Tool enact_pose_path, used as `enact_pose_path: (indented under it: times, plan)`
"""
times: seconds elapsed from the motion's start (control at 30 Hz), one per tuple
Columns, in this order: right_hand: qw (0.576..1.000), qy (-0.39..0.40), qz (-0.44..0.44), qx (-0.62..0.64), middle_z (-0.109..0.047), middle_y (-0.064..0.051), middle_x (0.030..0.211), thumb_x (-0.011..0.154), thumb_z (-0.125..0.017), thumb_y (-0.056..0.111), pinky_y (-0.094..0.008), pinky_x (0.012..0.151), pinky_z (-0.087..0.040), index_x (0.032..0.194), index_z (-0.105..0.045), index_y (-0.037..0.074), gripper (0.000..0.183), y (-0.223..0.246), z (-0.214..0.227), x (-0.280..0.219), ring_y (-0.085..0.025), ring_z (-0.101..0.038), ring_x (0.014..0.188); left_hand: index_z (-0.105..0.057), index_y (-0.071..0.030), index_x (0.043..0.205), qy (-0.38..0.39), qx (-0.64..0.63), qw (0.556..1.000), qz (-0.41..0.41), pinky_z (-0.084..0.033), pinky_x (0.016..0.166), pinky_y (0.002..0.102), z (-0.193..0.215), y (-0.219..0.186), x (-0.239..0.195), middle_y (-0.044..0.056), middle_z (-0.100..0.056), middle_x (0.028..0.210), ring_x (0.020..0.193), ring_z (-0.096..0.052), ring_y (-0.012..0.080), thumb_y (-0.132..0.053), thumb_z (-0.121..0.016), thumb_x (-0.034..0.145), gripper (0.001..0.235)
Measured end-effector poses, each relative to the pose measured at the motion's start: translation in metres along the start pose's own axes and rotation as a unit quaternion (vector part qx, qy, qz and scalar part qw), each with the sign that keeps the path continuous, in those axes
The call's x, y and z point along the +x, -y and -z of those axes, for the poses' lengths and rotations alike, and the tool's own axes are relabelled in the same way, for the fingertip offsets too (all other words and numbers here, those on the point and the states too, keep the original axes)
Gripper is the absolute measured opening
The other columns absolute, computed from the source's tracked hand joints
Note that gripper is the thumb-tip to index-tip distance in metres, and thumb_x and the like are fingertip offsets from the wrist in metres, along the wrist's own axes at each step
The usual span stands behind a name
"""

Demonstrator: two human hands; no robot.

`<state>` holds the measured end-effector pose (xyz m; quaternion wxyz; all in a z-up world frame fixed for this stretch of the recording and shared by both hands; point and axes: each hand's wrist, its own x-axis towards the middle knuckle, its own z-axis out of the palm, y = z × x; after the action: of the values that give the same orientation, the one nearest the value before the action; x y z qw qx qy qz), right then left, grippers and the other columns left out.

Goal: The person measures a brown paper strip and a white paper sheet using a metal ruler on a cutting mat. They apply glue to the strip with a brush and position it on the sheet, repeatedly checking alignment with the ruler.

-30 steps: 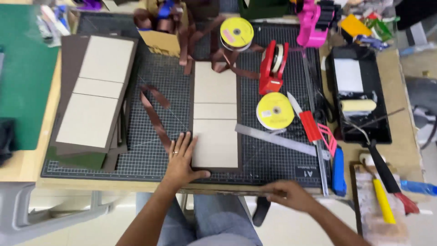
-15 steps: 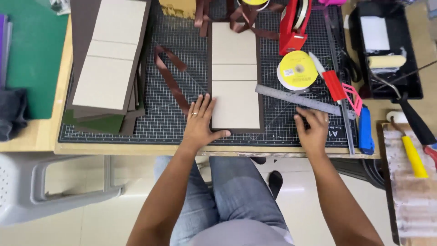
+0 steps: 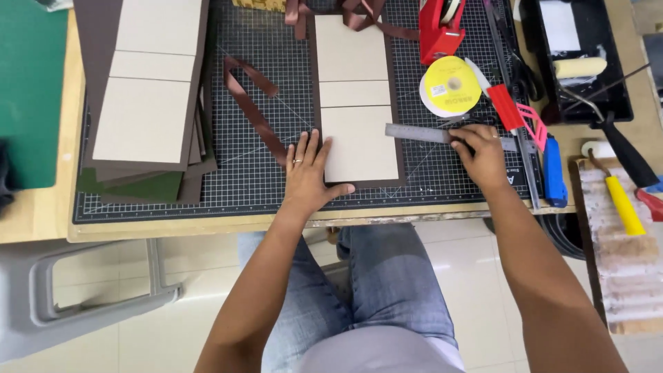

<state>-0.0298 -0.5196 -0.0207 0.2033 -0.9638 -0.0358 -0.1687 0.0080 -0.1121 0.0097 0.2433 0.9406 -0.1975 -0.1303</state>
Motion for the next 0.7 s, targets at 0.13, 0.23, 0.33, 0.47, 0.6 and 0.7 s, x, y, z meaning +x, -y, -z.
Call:
enact_pose_path:
  times: [0.13, 0.23, 0.33, 0.47, 0.6, 0.7]
  plan:
    - [0.999, 0.006, 0.006, 0.032, -0.069, -0.008, 0.112, 0.099, -0.074, 0.007, -0.043, 0.104, -0.048, 0.122, -0.080, 0.016, 0.026, 0.012, -0.003, -0.015, -0.031, -0.061, 0.116, -0.037, -0.015, 0.160, 0.004, -0.002, 1.000, 0.011, 0.010, 0.126, 0.055, 0.000, -0.011, 0.001, 0.017, -0.020, 0.171, 0.158, 0.001, 0.0375, -0.066, -0.083, 0.073, 0.111]
    - [0.999, 0.011, 0.017, 0.037, -0.070, -0.007, 0.113, 0.099, -0.074, 0.006, -0.041, 0.104, -0.047, 0.121, -0.081, 0.017, 0.026, 0.024, -0.005, -0.026, -0.029, -0.060, 0.116, -0.048, -0.014, 0.154, 0.009, -0.002, 1.000, -0.015, 0.008, 0.125, 0.056, -0.008, -0.018, 0.001, 0.019, -0.026, 0.168, 0.158, 0.000, 0.0410, -0.052, -0.085, 0.076, 0.095]
    - [0.998, 0.011, 0.028, 0.046, -0.071, -0.005, 0.114, 0.098, -0.074, 0.006, -0.042, 0.104, -0.048, 0.121, -0.080, 0.020, 0.027, 0.035, -0.004, -0.029, -0.028, -0.059, 0.117, -0.054, -0.015, 0.150, 0.004, 0.007, 0.999, -0.041, 0.009, 0.125, 0.057, -0.020, -0.023, 0.005, 0.017, -0.033, 0.165, 0.158, -0.002, 0.0409, -0.040, -0.083, 0.080, 0.080]
    - [0.997, 0.008, 0.037, 0.068, -0.071, -0.004, 0.113, 0.098, -0.073, 0.007, -0.042, 0.102, -0.048, 0.121, -0.080, 0.021, 0.028, 0.041, -0.010, -0.032, -0.027, -0.060, 0.116, -0.061, -0.016, 0.144, -0.028, -0.029, 0.995, -0.088, -0.007, 0.125, 0.062, -0.032, -0.024, 0.006, 0.016, -0.044, 0.157, 0.154, -0.020, 0.0439, -0.040, -0.082, 0.082, 0.069]
    - [0.995, -0.019, 0.060, 0.073, -0.071, -0.002, 0.110, 0.098, -0.074, 0.011, -0.041, 0.101, -0.047, 0.120, -0.081, 0.023, 0.026, 0.043, -0.014, -0.042, -0.025, -0.061, 0.112, -0.066, -0.021, 0.138, -0.098, -0.030, 0.989, -0.102, -0.017, 0.124, 0.059, -0.050, -0.018, 0.012, 0.008, -0.050, 0.150, 0.150, -0.027, 0.0374, -0.043, -0.077, 0.090, 0.054]
    - [0.994, -0.032, 0.078, 0.070, -0.071, -0.001, 0.111, 0.098, -0.075, 0.015, -0.041, 0.099, -0.047, 0.120, -0.081, 0.024, 0.024, 0.032, -0.019, -0.046, -0.026, -0.061, 0.112, -0.070, -0.026, 0.133, -0.141, -0.010, 0.983, -0.120, -0.020, 0.124, 0.056, -0.066, -0.009, 0.023, 0.003, -0.051, 0.147, 0.147, -0.029, 0.0331, -0.047, -0.076, 0.091, 0.048]
